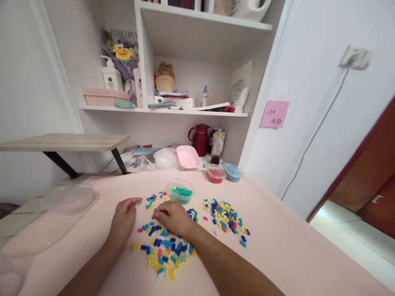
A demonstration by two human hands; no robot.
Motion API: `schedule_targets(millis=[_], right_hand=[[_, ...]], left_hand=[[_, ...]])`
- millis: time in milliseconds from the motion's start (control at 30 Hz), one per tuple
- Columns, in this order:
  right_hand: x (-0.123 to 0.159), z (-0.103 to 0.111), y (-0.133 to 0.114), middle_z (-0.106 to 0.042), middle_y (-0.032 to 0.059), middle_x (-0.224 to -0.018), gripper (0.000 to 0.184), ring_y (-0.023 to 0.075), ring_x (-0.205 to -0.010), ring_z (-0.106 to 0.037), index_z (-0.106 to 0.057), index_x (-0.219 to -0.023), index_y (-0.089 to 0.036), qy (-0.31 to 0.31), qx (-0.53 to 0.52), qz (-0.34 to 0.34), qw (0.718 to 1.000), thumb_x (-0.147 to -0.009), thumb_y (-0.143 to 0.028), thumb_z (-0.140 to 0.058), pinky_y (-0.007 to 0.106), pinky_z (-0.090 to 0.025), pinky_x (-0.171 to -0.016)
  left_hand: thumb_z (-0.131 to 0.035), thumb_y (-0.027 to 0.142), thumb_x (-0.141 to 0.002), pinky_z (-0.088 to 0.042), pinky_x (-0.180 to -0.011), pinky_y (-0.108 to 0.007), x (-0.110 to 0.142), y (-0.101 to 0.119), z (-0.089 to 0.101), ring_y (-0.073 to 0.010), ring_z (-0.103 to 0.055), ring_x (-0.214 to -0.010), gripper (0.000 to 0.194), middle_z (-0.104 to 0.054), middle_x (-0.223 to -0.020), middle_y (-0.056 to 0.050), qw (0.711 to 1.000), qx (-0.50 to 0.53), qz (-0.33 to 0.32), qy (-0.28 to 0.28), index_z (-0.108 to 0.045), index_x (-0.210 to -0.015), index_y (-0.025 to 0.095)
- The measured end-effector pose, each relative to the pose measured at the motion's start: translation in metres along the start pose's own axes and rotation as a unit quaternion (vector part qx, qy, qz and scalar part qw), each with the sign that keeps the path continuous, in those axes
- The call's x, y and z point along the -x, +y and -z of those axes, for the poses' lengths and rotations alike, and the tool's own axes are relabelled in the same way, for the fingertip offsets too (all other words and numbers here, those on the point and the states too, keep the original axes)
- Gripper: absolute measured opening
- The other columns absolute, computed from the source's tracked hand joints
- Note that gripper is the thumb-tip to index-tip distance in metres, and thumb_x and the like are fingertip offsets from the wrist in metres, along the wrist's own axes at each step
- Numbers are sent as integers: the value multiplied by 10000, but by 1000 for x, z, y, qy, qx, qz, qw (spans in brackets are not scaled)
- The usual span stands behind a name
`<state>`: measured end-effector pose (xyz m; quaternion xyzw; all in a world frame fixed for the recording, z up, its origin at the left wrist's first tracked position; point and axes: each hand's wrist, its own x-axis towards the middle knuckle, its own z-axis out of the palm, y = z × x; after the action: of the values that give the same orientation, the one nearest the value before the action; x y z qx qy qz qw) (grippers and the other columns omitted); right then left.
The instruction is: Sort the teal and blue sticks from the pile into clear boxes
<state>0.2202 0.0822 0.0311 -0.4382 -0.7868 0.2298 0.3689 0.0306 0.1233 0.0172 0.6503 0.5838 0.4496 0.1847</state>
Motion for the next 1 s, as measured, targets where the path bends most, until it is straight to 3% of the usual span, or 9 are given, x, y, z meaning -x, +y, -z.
schedule_targets(millis=[133, 333, 500, 600, 700, 867, 1000], right_hand=[[0, -1, 3, -719, 21, -797, 241, 148, -701, -630, -737, -936, -177, 5, -90, -81, 993, -915, -166, -498, 242, -478, -667], [-3, -4, 9, -682, 60, -1005, 302, 181, -930, -631, -727, -1052, -195, 89, -33, -37, 995, -852, -94, -524, 300, -482, -887], [-2, -6, 9, -646, 101, -1139, 360, 199, -1080, -608, -719, -1109, -195, 101, 34, -47, 993, -850, -74, -501, 325, -460, -978], [1, -4, 1, -629, 107, -1254, 333, 240, -1168, -571, -724, -1113, -221, 69, 137, -63, 986, -877, -122, -511, 384, -423, -1016], [2, 2, -10, -702, 72, -1136, 258, 261, -1119, -590, -745, -1025, -239, -1, 201, -67, 977, -880, -177, -541, 404, -417, -986], [1, 20, -17, -744, 27, -955, 203, 202, -984, -642, -754, -832, -227, -76, 160, -55, 983, -842, -150, -567, 293, -447, -905], [2, 33, -18, -728, 41, -1029, 259, 188, -978, -648, -739, -983, -230, -33, 114, -56, 991, -847, -132, -543, 276, -473, -870]], left_hand=[[-387, 111, -801, -427, -1113, -388, 1, 4, -3, -216, -567, -1217, 455, -624, -1210, -128, 997, -56, -22, -38, -689, -1139, 142], [-477, 115, -800, -359, -1134, -515, 13, 15, -8, -314, -507, -1318, 464, -581, -1380, -185, 983, -144, -40, -103, -658, -1227, 114], [-390, 93, -866, -334, -1134, -459, 19, 22, -3, -227, -492, -1345, 505, -599, -1405, -79, 956, -234, -65, -165, -631, -1277, 259], [-372, 93, -878, -359, -1118, -409, 17, 18, -1, -202, -524, -1313, 491, -614, -1387, -71, 956, -236, -76, -155, -654, -1246, 256], [-402, 83, -862, -390, -1094, -399, 14, 13, -1, -204, -572, -1253, 458, -653, -1329, -78, 964, -208, -88, -138, -696, -1174, 244], [-401, 27, -817, -421, -1053, -401, 13, 15, 0, -189, -618, -1174, 453, -708, -1223, -41, 975, -153, -93, -134, -760, -934, 278], [-384, -11, -773, -422, -1048, -409, 15, 20, 1, -191, -624, -1160, 478, -726, -1175, -20, 979, -121, -89, -138, -757, -848, 277]])
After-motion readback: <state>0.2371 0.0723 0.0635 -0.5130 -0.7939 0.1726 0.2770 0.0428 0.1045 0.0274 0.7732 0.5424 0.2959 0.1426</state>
